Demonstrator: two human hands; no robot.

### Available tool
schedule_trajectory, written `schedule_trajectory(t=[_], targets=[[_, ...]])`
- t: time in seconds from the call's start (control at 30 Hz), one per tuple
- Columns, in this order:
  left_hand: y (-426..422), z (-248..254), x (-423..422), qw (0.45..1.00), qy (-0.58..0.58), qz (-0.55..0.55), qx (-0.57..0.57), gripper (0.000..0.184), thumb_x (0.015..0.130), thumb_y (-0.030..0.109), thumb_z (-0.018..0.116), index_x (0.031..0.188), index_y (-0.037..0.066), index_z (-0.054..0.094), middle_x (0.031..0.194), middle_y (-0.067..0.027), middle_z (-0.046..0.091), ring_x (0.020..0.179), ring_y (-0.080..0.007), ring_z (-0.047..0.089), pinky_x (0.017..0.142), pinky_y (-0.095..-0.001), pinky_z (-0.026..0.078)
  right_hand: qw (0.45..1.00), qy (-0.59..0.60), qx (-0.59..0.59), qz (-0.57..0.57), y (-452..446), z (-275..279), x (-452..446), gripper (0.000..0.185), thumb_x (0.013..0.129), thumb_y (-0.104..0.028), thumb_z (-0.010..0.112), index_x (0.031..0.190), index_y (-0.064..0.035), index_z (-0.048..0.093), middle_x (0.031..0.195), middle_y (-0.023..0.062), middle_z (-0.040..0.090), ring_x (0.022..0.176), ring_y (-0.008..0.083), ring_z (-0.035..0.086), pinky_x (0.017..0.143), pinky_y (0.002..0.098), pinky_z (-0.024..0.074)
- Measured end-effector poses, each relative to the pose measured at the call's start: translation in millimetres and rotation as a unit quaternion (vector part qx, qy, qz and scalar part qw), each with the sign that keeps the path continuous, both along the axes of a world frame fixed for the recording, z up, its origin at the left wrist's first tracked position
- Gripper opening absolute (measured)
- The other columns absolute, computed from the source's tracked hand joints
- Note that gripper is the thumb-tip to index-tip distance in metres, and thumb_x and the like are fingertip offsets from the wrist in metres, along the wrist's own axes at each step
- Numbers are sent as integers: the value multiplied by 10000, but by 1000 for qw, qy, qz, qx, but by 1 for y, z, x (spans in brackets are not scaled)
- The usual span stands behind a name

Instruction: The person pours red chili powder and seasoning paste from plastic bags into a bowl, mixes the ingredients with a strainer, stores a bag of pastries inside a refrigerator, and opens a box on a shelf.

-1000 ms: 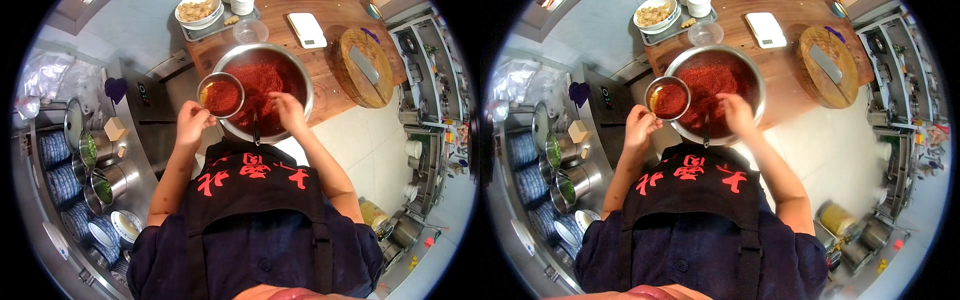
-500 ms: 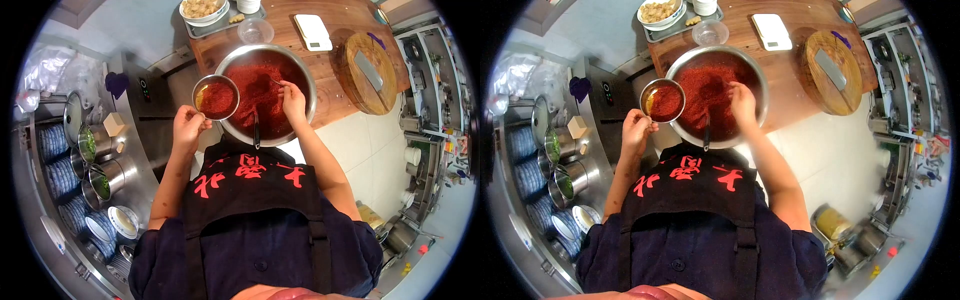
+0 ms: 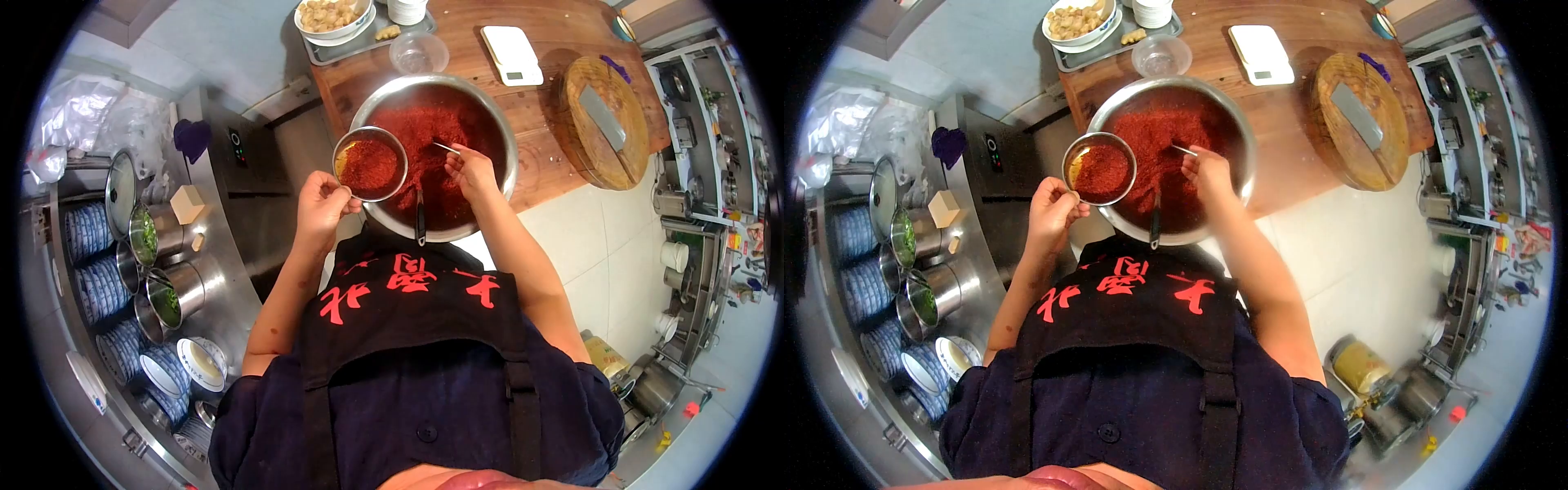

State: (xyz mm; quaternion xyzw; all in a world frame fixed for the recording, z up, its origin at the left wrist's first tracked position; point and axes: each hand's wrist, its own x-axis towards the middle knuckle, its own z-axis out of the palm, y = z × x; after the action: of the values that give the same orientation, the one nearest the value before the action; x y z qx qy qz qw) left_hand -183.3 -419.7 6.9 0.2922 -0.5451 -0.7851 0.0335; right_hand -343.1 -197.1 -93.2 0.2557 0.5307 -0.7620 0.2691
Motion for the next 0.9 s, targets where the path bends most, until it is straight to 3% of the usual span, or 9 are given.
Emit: schedule_trajectory(t=[0.3, 0.43, 0.5, 0.57, 0.67, 0.77, 0.9], targets=[[8, -20, -23, 997, -15, -67, -24, 100, 796, 10, 505, 852, 27, 424, 752, -90, 540, 641, -153, 571, 584, -277, 501, 997, 71, -44, -7, 18, 76, 18, 231, 915, -153, 432, 1062, -9, 536, 820, 73, 579, 729, 156, 557, 701, 282, 497], [12, -24, -33, 997, -17, -74, -8, 109, 788, 12, 505, 862, 24, 426, 764, -92, 535, 650, -158, 568, 595, -274, 499, 988, 143, -28, 48, 14, 95, 40, 240, 918, -159, 438, 1079, -10, 536, 841, 65, 587, 727, 136, 561, 693, 267, 499], [14, -24, -35, 997, -27, -72, 2, 107, 786, 10, 502, 863, 19, 428, 767, -91, 531, 647, -159, 569, 593, -275, 501, 938, 284, 114, 164, 5, 94, 55, 249, 929, -125, 409, 1106, 5, 527, 845, 59, 584, 754, 108, 554, 697, 242, 485], [16, -23, -36, 997, -30, -71, 4, 102, 785, 9, 498, 861, 16, 430, 767, -89, 528, 645, -160, 570, 592, -276, 502, 879, 419, 178, 142, -1, 97, 64, 217, 906, -72, 428, 1061, -10, 567, 854, 74, 604, 750, 126, 581, 692, 235, 483], [12, -20, -30, 998, -27, -61, -4, 88, 787, 7, 491, 854, 15, 435, 762, -84, 527, 643, -161, 571, 593, -277, 505, 921, 361, 135, 58, 6, 90, 45, 224, 909, -70, 411, 1059, 5, 559, 847, 80, 603, 733, 127, 579, 682, 245, 482], [3, -8, -20, 999, -22, -37, -18, 74, 791, 4, 485, 848, 18, 439, 755, -80, 530, 641, -159, 573, 593, -276, 506, 923, 288, 227, 116, 19, 60, 21, 244, 909, -91, 388, 1049, 20, 555, 821, 84, 601, 702, 139, 578, 658, 255, 491], [-14, -1, -5, 999, -3, -9, -53, 62, 798, -5, 478, 838, 24, 440, 737, -72, 529, 622, -143, 572, 575, -269, 504, 952, 164, 212, 148, 22, 13, 11, 256, 900, -91, 371, 1032, 36, 550, 802, 99, 593, 684, 153, 575, 624, 273, 503]])
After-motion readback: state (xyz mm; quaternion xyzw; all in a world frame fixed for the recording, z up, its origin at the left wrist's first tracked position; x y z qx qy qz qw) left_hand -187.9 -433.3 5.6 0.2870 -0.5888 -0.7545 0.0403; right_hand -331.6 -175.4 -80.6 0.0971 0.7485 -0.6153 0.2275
